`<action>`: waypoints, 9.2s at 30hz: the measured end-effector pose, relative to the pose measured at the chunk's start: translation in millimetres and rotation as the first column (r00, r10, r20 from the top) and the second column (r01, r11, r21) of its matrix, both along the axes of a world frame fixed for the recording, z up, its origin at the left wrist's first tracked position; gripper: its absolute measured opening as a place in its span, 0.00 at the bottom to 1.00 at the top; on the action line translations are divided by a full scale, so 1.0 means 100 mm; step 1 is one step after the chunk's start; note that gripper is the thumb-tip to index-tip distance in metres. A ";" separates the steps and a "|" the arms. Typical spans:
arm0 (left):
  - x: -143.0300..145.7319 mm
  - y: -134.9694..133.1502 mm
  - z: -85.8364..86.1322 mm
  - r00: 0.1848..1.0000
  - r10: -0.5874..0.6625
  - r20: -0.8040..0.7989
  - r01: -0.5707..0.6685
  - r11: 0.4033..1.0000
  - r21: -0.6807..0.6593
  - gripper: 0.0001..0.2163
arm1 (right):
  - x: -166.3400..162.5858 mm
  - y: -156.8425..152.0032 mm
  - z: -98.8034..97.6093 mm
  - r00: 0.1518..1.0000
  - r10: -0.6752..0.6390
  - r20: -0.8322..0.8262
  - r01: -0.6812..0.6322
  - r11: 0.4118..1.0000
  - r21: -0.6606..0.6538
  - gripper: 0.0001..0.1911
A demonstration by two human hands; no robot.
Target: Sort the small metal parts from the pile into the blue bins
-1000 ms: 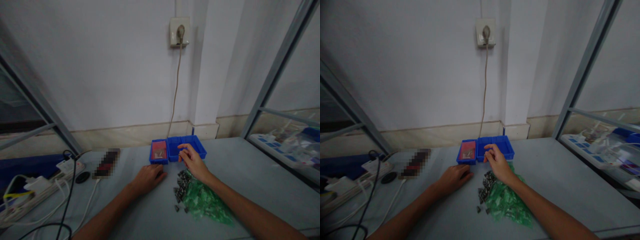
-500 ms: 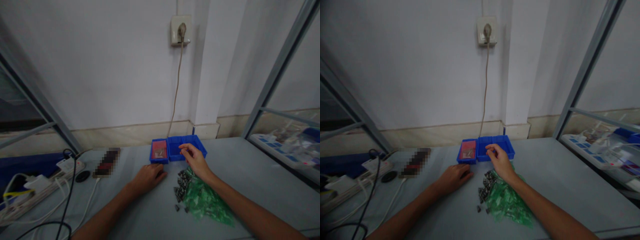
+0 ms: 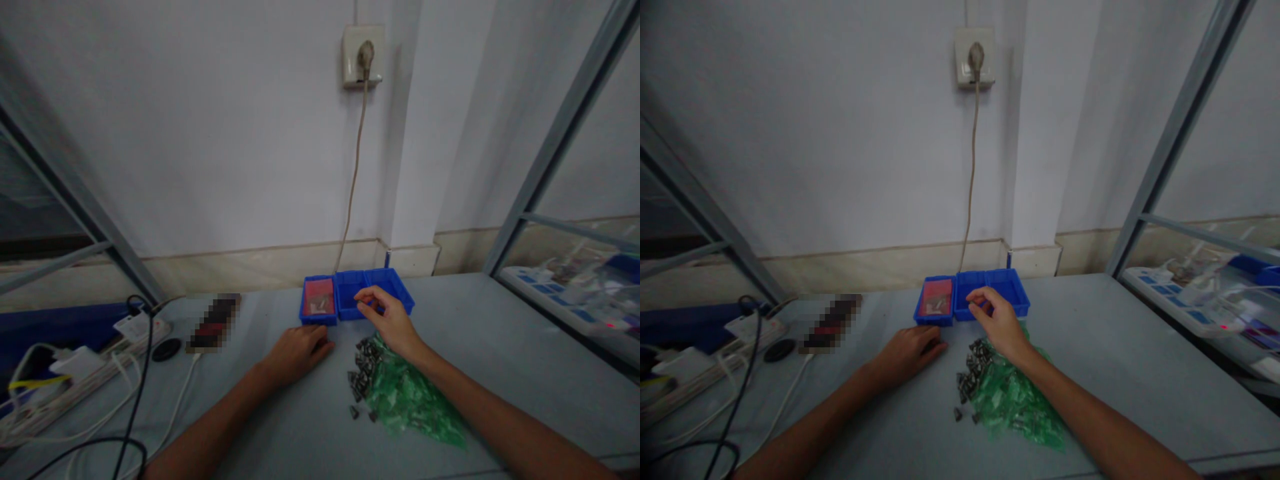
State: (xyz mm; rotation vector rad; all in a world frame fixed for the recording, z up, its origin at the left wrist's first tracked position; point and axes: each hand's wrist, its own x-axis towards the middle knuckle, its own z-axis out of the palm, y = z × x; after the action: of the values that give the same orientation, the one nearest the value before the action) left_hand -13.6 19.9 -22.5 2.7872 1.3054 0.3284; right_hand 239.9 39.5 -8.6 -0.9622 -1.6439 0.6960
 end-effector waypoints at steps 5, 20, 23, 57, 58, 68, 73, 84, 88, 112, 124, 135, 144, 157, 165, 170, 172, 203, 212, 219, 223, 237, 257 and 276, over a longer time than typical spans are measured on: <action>0.00 0.00 -0.01 1.000 -0.003 0.029 0.004 1.000 -0.019 0.10 | -0.01 -0.04 0.01 0.998 0.030 -0.049 -0.033 0.997 -0.071 0.12; 0.01 0.00 -0.01 0.998 -0.060 0.026 0.061 0.998 -0.011 0.10 | 0.00 0.00 -0.03 0.997 0.008 -0.074 -0.015 0.995 -0.101 0.16; 0.01 0.00 -0.02 0.997 -0.067 0.035 0.068 0.998 -0.014 0.10 | 0.01 0.00 -0.02 0.999 0.006 -0.054 -0.011 0.996 -0.093 0.15; 0.02 0.01 -0.01 0.997 0.039 -0.066 -0.035 0.998 0.058 0.08 | 0.00 -0.02 0.05 0.996 0.016 -0.084 -0.022 0.997 -0.069 0.12; 0.03 0.01 0.00 0.996 0.049 -0.075 -0.045 0.997 0.057 0.08 | 0.00 -0.02 0.05 0.997 0.005 -0.079 -0.009 0.999 -0.053 0.12; 0.02 0.03 0.00 0.995 0.078 -0.066 -0.076 0.997 0.026 0.07 | -0.01 -0.04 0.05 0.979 -0.041 -0.198 0.030 0.998 -0.060 0.13; 0.00 0.04 -0.05 0.999 0.039 -0.003 -0.039 0.999 0.029 0.11 | -0.01 -0.05 0.09 0.966 -0.059 -0.252 0.038 0.995 -0.090 0.15; 0.00 0.03 -0.05 1.000 -0.002 -0.024 0.004 0.998 0.064 0.10 | -0.02 -0.03 0.07 0.966 -0.050 -0.252 0.029 0.996 -0.086 0.15; 0.00 0.04 -0.07 1.000 -0.012 0.020 0.011 0.998 0.059 0.11 | -0.02 -0.02 0.05 0.963 -0.049 -0.264 0.023 0.995 -0.102 0.15; 0.01 0.00 -0.02 0.999 -0.034 -0.020 0.036 0.993 0.109 0.14 | -0.02 0.00 0.02 0.965 -0.067 -0.253 0.047 0.995 -0.082 0.08; 0.04 0.02 -0.03 0.985 0.081 -0.150 -0.064 0.991 0.116 0.11 | -0.03 -0.01 -0.01 0.974 -0.040 -0.224 0.018 0.995 -0.097 0.09; 0.06 0.00 0.04 0.959 0.139 -0.245 -0.112 0.986 0.122 0.17 | -0.03 -0.01 -0.02 0.986 -0.045 -0.159 0.038 0.998 -0.046 0.10; 0.04 0.04 -0.02 0.971 0.125 -0.206 -0.099 0.986 0.131 0.17 | -0.04 -0.03 -0.02 0.982 -0.007 -0.191 -0.004 0.998 -0.056 0.10; 0.03 0.02 0.04 0.980 0.075 -0.182 -0.044 0.985 0.168 0.17 | -0.04 -0.04 -0.01 0.984 -0.013 -0.177 0.000 0.997 -0.078 0.09; 0.03 0.00 0.03 0.982 0.066 -0.178 -0.034 0.984 0.175 0.16 | -0.04 -0.04 -0.01 0.984 -0.009 -0.179 -0.005 0.997 -0.080 0.09; 0.04 -0.01 0.04 0.984 0.047 -0.169 -0.014 0.981 0.192 0.16 | -0.05 -0.05 0.01 0.984 -0.016 -0.175 0.002 0.997 -0.084 0.08; 0.04 -0.01 0.03 0.983 0.043 -0.176 -0.008 0.981 0.193 0.17 | -0.05 -0.05 0.00 0.986 -0.019 -0.167 0.004 0.996 -0.090 0.08; 0.01 0.05 0.00 0.983 0.087 -0.164 -0.074 0.994 0.083 0.18 | -0.03 -0.05 0.04 0.929 0.146 -0.340 -0.253 0.921 -0.296 0.15; 0.02 0.03 0.02 0.984 0.082 -0.158 -0.071 0.995 0.074 0.18 | 0.04 -0.11 0.00 0.959 -0.034 0.283 -0.023 0.981 0.194 0.11; 0.02 0.03 0.01 0.984 0.087 -0.153 -0.077 0.995 0.070 0.18 | 0.02 -0.03 -0.01 0.991 0.127 0.045 -0.123 0.989 -0.077 0.10; 0.01 0.03 0.01 0.988 0.084 -0.133 -0.075 0.995 0.067 0.17 | 0.00 0.00 0.00 0.955 0.186 -0.230 -0.251 0.920 -0.300 0.16; -0.01 0.04 -0.01 0.991 0.075 -0.107 -0.069 0.996 0.053 0.18 | 0.02 0.00 0.00 0.859 0.161 -0.486 -0.399 0.805 -0.438 0.15; -0.01 0.06 -0.02 0.992 0.063 -0.113 -0.058 0.997 0.048 0.18 | 0.08 -0.03 0.03 0.965 -0.063 0.255 0.003 0.974 0.228 0.06; -0.01 0.07 -0.01 0.990 0.053 -0.134 -0.047 0.998 0.053 0.19 | 0.06 0.02 0.08 0.760 0.137 -0.635 -0.443 0.825 -0.352 0.13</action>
State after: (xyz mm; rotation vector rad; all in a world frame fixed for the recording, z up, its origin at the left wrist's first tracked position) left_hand -14.2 26.5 -23.5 2.8671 1.4159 0.1790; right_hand 245.6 41.5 -0.7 -0.7031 -1.0739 1.5276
